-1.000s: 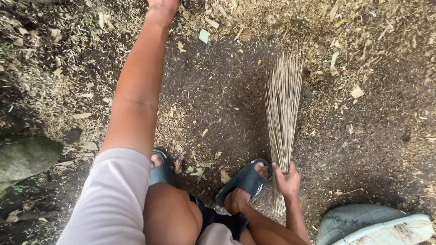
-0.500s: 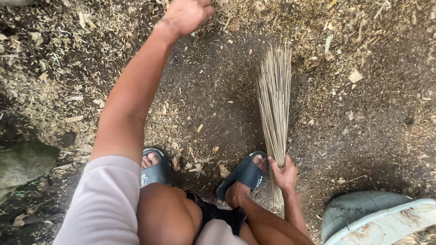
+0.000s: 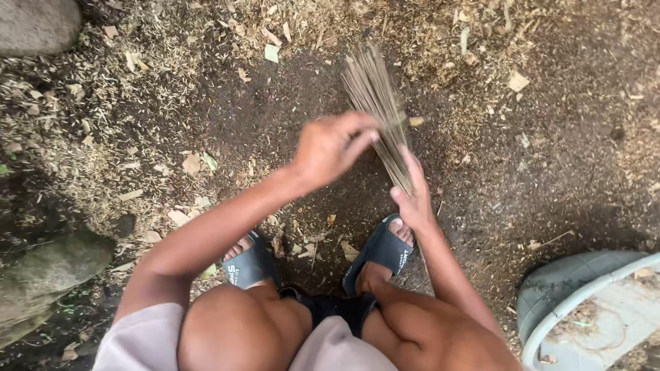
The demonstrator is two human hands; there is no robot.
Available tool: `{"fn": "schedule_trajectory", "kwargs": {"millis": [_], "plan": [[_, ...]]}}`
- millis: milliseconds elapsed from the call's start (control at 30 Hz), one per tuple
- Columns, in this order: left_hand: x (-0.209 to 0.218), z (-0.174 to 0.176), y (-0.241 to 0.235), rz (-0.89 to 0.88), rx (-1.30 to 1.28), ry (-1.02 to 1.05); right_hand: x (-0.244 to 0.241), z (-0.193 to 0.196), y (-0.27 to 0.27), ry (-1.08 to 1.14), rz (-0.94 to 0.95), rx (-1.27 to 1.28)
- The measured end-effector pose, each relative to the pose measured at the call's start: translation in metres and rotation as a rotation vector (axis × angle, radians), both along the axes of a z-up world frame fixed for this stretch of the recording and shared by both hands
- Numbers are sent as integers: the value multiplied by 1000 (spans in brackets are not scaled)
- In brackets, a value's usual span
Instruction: The person sweeps dry leaves and debris on a dirt ground using a traditional straw broom. They gather the debris into a pile and then pick up larger pieces by hand, placing them into a nearby white plastic basin.
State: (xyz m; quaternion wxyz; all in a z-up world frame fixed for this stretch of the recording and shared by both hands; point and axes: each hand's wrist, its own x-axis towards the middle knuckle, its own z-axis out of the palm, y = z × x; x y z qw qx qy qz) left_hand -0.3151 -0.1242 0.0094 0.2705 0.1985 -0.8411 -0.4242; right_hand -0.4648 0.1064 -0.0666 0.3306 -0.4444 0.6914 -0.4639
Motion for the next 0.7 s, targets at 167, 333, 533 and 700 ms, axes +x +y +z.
{"fn": "schedule_trajectory", "kwargs": {"millis": [167, 333, 533, 700], "plan": [[11, -3, 61, -110, 42, -196, 40, -21, -21, -530, -254, 263], [23, -2, 87, -204, -37, -442, 47, -25, -7, -626, -431, 150], [49, -4, 95, -247, -92, -485, -71, 74, 139, 646, -438, 69], [86, -35, 82, -231, 30, -653, -177, 165, 344, 201, -1434, 120]]}}
